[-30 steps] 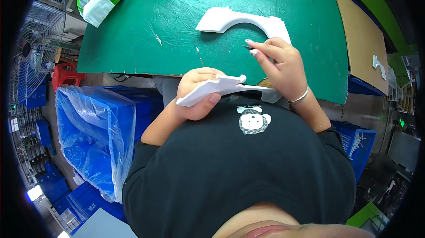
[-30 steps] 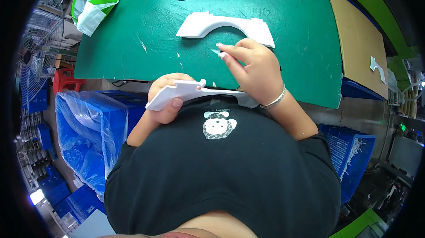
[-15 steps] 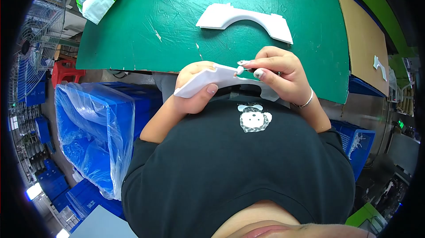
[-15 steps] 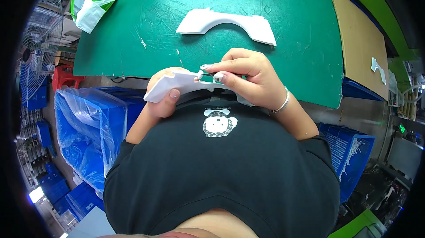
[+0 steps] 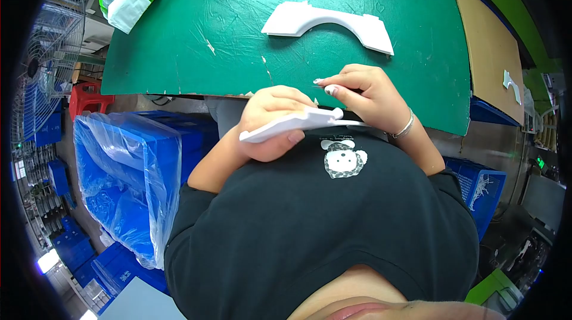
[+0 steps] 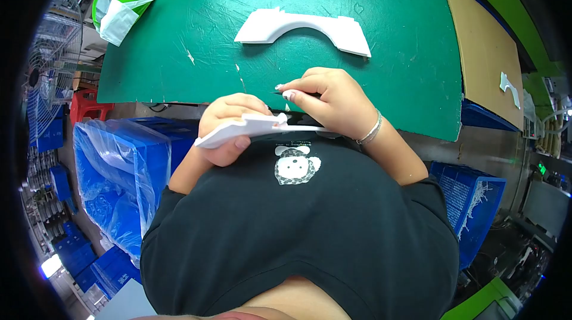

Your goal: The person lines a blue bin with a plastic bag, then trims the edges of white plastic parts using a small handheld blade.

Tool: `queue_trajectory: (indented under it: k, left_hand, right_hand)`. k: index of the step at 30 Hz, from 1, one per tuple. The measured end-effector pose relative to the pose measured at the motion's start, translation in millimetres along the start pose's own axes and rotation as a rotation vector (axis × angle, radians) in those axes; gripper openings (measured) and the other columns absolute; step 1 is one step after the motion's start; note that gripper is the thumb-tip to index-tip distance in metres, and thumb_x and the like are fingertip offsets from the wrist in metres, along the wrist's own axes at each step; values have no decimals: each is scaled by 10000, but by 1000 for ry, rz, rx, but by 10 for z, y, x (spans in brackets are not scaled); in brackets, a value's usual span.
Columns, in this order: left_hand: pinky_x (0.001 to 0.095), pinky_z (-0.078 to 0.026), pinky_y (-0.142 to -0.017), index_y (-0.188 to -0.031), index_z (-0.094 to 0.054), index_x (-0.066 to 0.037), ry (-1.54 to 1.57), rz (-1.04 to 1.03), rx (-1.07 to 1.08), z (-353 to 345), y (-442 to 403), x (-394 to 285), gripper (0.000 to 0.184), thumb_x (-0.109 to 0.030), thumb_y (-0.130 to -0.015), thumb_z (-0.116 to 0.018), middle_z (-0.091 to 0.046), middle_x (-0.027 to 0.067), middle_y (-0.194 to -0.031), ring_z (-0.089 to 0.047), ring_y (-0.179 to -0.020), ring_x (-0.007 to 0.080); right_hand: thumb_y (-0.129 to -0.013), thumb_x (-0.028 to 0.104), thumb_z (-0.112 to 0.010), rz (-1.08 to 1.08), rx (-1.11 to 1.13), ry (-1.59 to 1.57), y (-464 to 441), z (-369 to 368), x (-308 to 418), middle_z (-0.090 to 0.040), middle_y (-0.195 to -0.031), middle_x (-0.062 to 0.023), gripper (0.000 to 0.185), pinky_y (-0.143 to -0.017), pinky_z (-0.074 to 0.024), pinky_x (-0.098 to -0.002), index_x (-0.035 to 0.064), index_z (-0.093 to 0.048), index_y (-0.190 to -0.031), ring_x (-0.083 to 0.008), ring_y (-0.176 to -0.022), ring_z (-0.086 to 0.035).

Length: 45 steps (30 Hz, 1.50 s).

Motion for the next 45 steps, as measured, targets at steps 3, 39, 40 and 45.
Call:
queue_trajectory:
  k: [3,39,40,45]
  left_hand:
    - [364,-534,-744,-955,-657,43,-31,114,-40,38,114,86,391,-338,-914,-576,-686,175,-935,-662,-849,299]
    - [386,-530,-609,-874,-668,33,-290,-126,118,297,-266,-456,193,-89,-725,-687,-676,140,-802,-657,-696,310]
    - [386,-530,-609,-874,-668,33,-289,-127,118,292,-257,-456,193,-89,-725,-687,-676,140,-802,-657,-696,310]
    - [414,-542,-714,-854,-681,45,-301,-114,152,269,-217,-419,323,-270,-861,-609,-702,162,-843,-685,-742,302]
  right_hand:
    - [-899,128,-627,-60,22,-189,19,45,-5,-622,-722,-90,191,-618,-445,-298,28,-738,-1018,-160,-674,-574]
    - [-914,177,-579,237,149,69,47,-36,631,-528,-682,-161,182,-563,-417,-419,6,-547,-860,-365,-631,-535]
    - [-914,177,-579,237,148,70,49,-28,636,-528,-682,-161,182,-563,-417,-419,6,-547,-860,-365,-631,-535]
    - [-921,157,-551,175,288,10,63,-105,578,-517,-656,-166,176,-561,-413,-433,12,-523,-827,-377,-620,-531]
Point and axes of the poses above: each hand's wrist, its own y-axis away from the middle knuckle, its own z-axis out of the back of the hand, x = y × z, the point moved 8 cm from there along -y, towards the middle knuckle
